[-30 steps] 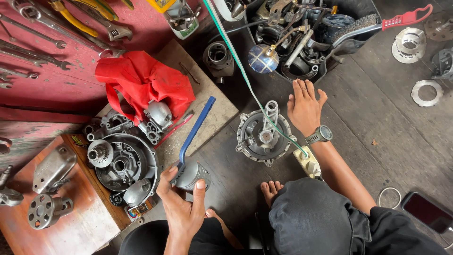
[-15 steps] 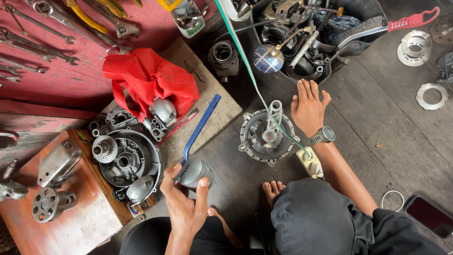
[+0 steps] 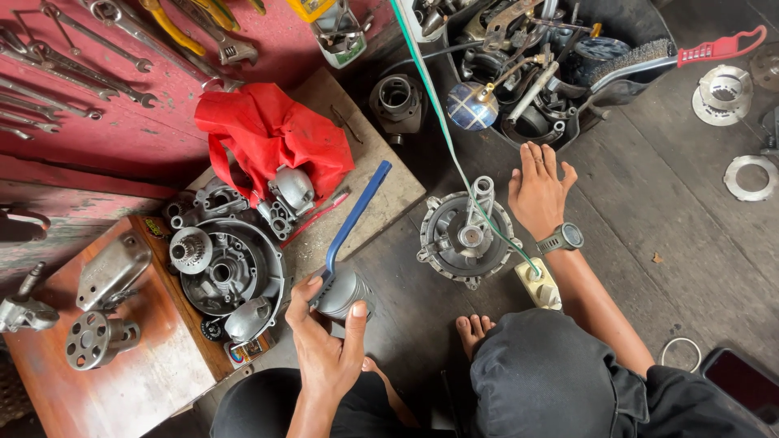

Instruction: A person is cleaning a motorcycle piston using a small hand tool while sitting at a workbench in a repair shop.

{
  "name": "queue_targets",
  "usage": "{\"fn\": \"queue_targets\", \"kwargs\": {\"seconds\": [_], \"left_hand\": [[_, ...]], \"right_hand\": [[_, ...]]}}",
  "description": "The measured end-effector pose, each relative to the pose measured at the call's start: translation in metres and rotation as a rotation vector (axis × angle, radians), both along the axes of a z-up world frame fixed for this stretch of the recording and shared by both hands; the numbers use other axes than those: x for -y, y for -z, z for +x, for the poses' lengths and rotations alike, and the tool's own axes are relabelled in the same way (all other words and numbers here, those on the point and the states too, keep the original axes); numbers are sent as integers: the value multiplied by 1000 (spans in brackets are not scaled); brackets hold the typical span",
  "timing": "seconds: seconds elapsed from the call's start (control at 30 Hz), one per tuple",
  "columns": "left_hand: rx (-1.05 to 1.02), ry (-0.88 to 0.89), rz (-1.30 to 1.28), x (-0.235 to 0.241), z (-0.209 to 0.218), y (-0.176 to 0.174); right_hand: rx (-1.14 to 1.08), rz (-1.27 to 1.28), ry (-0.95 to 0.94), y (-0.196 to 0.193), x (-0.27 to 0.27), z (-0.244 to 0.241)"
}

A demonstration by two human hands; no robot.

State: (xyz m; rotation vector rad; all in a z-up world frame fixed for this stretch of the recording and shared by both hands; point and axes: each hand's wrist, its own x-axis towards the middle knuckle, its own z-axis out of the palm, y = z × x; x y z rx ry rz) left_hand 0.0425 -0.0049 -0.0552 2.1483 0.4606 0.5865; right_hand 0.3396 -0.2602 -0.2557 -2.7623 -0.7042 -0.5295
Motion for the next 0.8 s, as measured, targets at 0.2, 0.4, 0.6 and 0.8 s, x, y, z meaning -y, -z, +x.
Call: {"fn": "queue_targets", "kwargs": {"seconds": [0.2, 0.4, 0.6, 0.8], "left_hand": [[10, 11, 5, -1, 0, -1], [27, 27, -6, -1, 2, -2], [9, 1, -19, 0, 0, 1], [23, -5, 10, 1, 4, 0]], "right_hand": [[2, -7, -3, 2, 1, 0], [23, -6, -1, -5, 0, -1], [38, -2, -17, 0, 1, 0], [44, 2, -25, -2, 2, 0]]}}
